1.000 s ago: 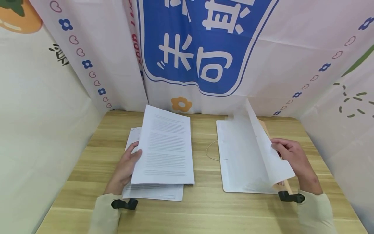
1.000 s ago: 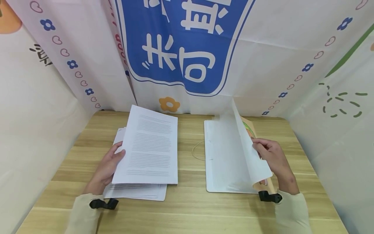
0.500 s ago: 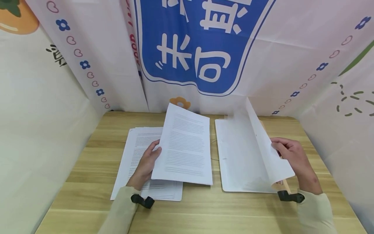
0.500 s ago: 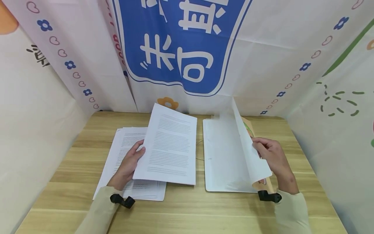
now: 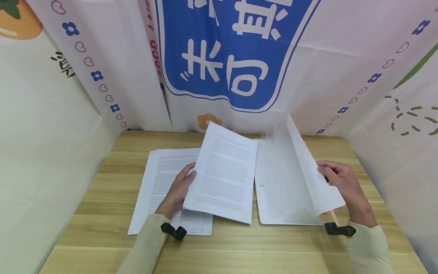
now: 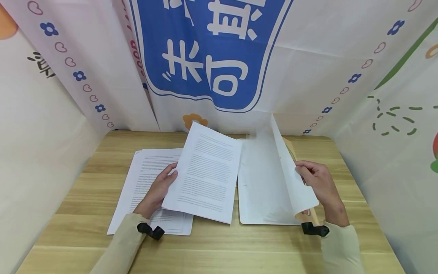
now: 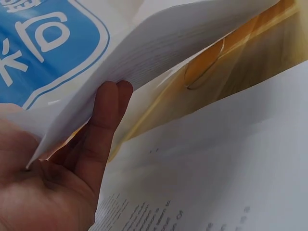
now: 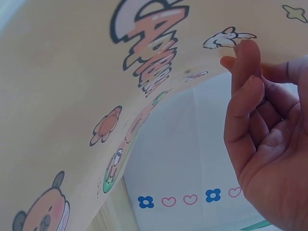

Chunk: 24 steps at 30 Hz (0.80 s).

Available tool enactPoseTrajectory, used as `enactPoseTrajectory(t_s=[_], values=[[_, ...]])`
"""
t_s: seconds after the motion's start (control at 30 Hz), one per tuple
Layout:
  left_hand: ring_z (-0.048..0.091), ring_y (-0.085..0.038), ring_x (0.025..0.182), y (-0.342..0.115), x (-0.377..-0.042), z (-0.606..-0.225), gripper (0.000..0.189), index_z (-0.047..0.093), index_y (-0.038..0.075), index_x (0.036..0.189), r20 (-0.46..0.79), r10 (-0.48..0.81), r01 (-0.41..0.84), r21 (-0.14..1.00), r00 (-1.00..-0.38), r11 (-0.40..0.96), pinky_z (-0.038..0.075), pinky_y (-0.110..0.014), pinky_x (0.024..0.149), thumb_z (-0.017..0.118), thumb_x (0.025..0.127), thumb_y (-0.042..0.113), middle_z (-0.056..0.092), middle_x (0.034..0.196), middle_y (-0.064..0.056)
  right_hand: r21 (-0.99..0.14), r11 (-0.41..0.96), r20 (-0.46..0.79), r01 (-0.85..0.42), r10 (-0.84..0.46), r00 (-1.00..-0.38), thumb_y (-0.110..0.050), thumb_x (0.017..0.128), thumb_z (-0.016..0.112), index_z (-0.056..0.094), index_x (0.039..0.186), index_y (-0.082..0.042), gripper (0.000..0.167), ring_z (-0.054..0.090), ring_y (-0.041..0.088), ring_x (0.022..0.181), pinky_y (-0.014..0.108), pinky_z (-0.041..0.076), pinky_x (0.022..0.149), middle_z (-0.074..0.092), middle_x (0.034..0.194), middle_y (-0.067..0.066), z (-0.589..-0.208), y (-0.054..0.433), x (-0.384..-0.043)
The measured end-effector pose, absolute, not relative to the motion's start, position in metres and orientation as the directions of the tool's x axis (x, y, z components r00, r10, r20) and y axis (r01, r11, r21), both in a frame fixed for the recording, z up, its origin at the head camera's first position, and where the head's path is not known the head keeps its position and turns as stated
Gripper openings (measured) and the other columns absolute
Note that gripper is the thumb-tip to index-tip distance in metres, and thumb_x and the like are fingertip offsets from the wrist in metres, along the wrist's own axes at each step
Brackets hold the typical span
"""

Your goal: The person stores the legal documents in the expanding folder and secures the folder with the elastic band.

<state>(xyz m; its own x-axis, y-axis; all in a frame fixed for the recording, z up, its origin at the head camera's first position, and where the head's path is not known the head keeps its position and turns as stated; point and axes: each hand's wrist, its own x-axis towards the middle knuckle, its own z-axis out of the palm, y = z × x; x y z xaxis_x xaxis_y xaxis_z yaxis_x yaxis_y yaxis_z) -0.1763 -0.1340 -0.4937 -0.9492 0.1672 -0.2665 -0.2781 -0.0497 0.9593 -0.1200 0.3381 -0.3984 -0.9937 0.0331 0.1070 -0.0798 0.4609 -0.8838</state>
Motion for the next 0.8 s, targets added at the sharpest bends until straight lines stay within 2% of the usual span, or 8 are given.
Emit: enactPoseTrajectory(t_s=[0.33, 0.53, 0.7, 0.8], values=[[0.067, -0.025, 0.101, -0.121, -0.187, -0.495, 0.042, 0.046, 0.021, 0.153, -0.243, 0.210, -0.256, 0.966, -0.947, -0.040, 0.054, -0.036, 0.079, 0.040, 0.112, 0.028, 0.064, 0.125, -0.016, -0.890, 0.448, 0.102, -0.082, 0.021, -0.995, -0.020, 0.109, 0.053, 0.064, 0.127, 0.012, 0.039, 0.066, 0.015, 0.069, 0.034, 0.058, 0.054, 0.071, 0.094, -0.007, -0.399, 0.336, -0.121], [0.066, -0.023, 0.102, -0.114, -0.193, -0.497, 0.042, 0.045, 0.018, 0.154, -0.278, 0.227, -0.299, 0.952, -0.933, -0.064, 0.054, -0.035, 0.079, 0.040, 0.112, 0.024, 0.063, 0.128, -0.016, -0.898, 0.433, 0.093, -0.074, 0.023, -0.995, -0.021, 0.109, 0.053, 0.064, 0.127, 0.012, 0.039, 0.067, 0.016, 0.068, 0.035, 0.058, 0.054, 0.072, 0.094, -0.007, -0.399, 0.336, -0.119], [0.064, -0.022, 0.108, -0.109, -0.197, -0.497, 0.044, 0.042, 0.014, 0.155, -0.284, 0.238, -0.315, 0.944, -0.929, -0.103, 0.054, -0.034, 0.083, 0.036, 0.112, 0.020, 0.060, 0.135, -0.017, -0.899, 0.434, 0.091, -0.066, 0.039, -0.995, -0.021, 0.109, 0.053, 0.064, 0.128, 0.012, 0.039, 0.068, 0.016, 0.070, 0.034, 0.058, 0.055, 0.073, 0.095, -0.008, -0.398, 0.336, -0.120], [0.059, -0.024, 0.119, -0.105, -0.197, -0.496, 0.047, 0.041, 0.012, 0.155, -0.277, 0.247, -0.317, 0.938, -0.929, -0.141, 0.051, -0.034, 0.090, 0.034, 0.109, 0.013, 0.054, 0.143, -0.018, -0.899, 0.429, 0.110, -0.083, 0.038, -0.993, -0.019, 0.109, 0.054, 0.065, 0.126, 0.012, 0.038, 0.067, 0.015, 0.069, 0.033, 0.058, 0.055, 0.073, 0.094, -0.006, -0.399, 0.335, -0.120]])
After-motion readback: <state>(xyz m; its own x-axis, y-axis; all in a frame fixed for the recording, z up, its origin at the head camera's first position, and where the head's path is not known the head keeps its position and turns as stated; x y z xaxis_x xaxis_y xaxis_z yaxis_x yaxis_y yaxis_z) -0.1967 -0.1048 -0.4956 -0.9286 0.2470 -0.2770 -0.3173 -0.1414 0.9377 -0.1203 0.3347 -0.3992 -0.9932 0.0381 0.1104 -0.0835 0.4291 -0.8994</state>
